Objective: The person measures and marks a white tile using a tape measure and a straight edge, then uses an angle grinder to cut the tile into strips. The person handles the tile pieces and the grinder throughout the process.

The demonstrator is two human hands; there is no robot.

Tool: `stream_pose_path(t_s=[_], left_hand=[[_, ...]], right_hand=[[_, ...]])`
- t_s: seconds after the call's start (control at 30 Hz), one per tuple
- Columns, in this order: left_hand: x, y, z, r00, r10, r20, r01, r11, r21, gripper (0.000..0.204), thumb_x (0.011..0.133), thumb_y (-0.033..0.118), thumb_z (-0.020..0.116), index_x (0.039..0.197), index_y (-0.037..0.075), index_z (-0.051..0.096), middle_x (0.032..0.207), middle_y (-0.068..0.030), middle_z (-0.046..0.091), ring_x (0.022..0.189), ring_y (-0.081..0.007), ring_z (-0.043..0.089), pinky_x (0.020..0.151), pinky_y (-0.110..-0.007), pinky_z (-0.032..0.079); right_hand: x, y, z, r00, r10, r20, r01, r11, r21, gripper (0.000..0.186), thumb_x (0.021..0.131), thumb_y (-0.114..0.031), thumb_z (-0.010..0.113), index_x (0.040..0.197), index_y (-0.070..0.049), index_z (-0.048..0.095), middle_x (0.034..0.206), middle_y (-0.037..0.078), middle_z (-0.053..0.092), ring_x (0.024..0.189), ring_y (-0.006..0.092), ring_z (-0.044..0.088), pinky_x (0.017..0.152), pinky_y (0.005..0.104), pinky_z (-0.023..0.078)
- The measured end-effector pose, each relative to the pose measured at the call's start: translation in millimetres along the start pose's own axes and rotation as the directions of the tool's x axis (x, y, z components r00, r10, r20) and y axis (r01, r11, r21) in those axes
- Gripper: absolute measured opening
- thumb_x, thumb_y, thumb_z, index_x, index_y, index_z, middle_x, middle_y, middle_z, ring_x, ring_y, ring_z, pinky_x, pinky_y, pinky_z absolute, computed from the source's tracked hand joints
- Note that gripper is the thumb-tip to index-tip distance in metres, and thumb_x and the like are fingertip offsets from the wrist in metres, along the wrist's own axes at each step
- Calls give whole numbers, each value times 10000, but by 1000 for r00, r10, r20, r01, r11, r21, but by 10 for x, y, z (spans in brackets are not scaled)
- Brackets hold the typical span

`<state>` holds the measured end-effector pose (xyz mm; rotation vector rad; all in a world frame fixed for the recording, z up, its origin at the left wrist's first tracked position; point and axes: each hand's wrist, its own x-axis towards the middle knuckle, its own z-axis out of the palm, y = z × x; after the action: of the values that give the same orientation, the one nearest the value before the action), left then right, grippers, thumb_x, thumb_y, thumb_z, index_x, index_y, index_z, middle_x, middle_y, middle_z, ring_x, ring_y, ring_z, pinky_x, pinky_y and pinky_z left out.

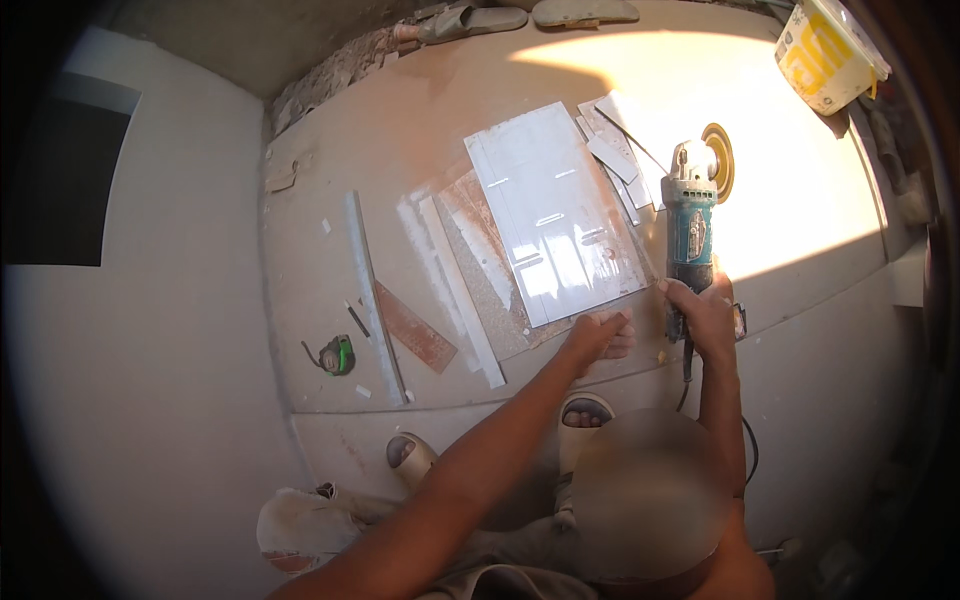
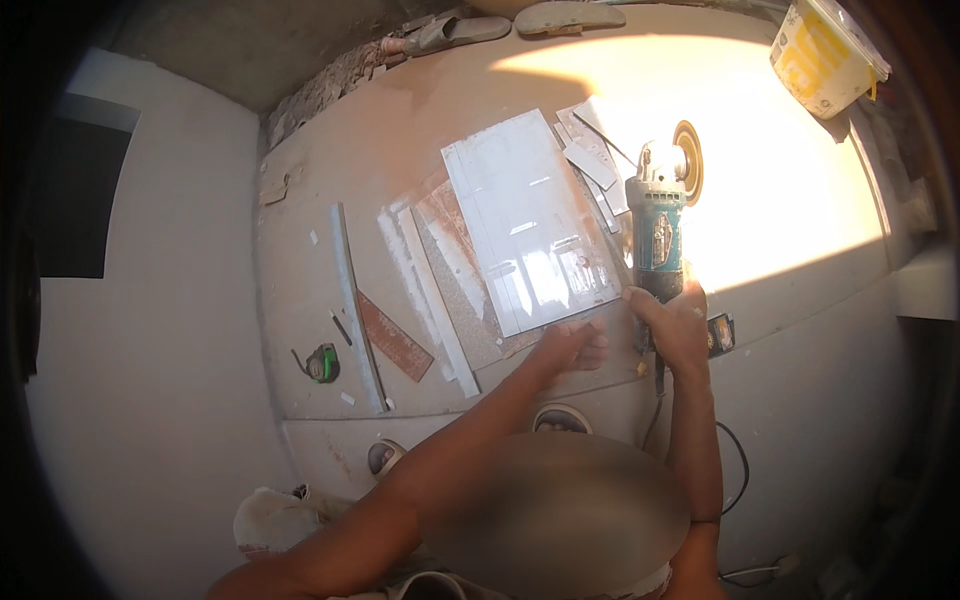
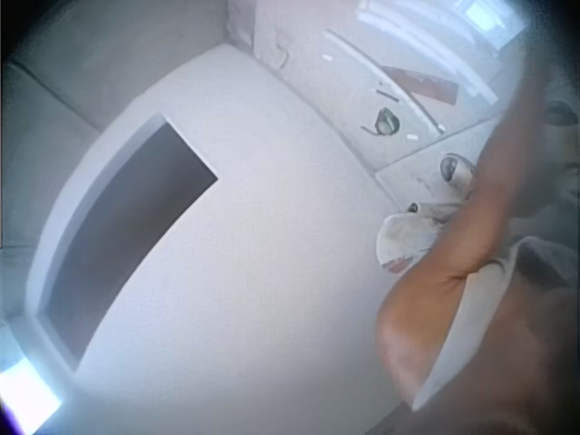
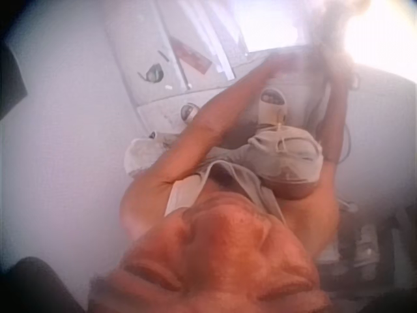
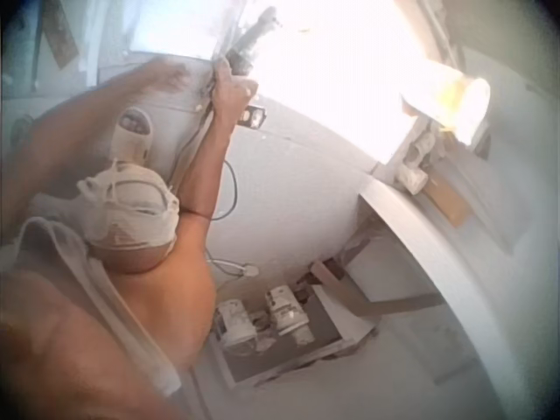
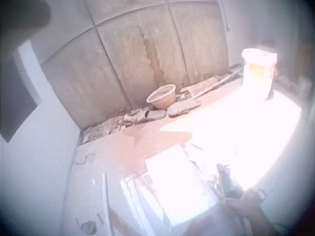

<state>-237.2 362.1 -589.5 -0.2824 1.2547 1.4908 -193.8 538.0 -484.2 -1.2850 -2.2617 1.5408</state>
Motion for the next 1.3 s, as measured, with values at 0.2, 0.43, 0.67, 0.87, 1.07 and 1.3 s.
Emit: stream_pose_path(t_s=[0.2,0.43,0.67,0.87,1.07,1.3], left_hand=[[-327,87,-885,774,354,-525,137,716,685,443,825,395,711,923,-35,672,813,-223,692,820,-365,682,740,-437,538],[-174,118,-880,784,445,-433,230,440,868,439,806,402,718,906,-11,606,870,-206,683,848,-375,670,750,-453,513],[-323,384,-811,931,331,-153,-4,428,904,449,829,321,720,1102,-16,603,948,-157,677,893,-321,660,805,-426,514],[-367,428,-1162,920,289,-267,-284,957,56,459,888,230,604,1272,3,494,1071,-114,613,1002,-277,620,895,-439,498],[-302,1266,-1365,824,327,-463,-302,944,130,874,867,633,609,1458,53,329,1344,-146,432,1152,-301,516,882,-440,531],[-56,1752,-1470,918,218,-332,-188,975,120,886,838,667,620,1430,55,376,1382,-165,396,1174,-362,499,916,-467,552]], right_hand=[[-38,-349,-34,979,41,200,-52,997,51,588,728,-203,795,1205,44,557,1036,140,655,938,222,617,844,342,496],[76,-354,438,967,-152,206,116,978,174,647,704,-225,787,1237,49,541,1048,160,664,952,239,631,866,352,497],[432,-516,1339,917,-243,315,237,970,59,808,644,-344,783,1263,98,510,1053,226,662,938,287,657,845,356,516],[673,-742,2223,851,-256,459,272,962,32,828,624,-379,767,1255,86,501,1091,290,654,1044,392,650,912,395,516],[879,-724,2772,816,-215,536,256,967,-2,736,667,-372,764,1198,73,517,1056,287,664,1022,402,658,885,409,527],[1095,-672,3031,795,-293,532,351,936,-10,609,760,-358,697,1152,76,529,1068,306,654,1038,425,644,877,423,520]])
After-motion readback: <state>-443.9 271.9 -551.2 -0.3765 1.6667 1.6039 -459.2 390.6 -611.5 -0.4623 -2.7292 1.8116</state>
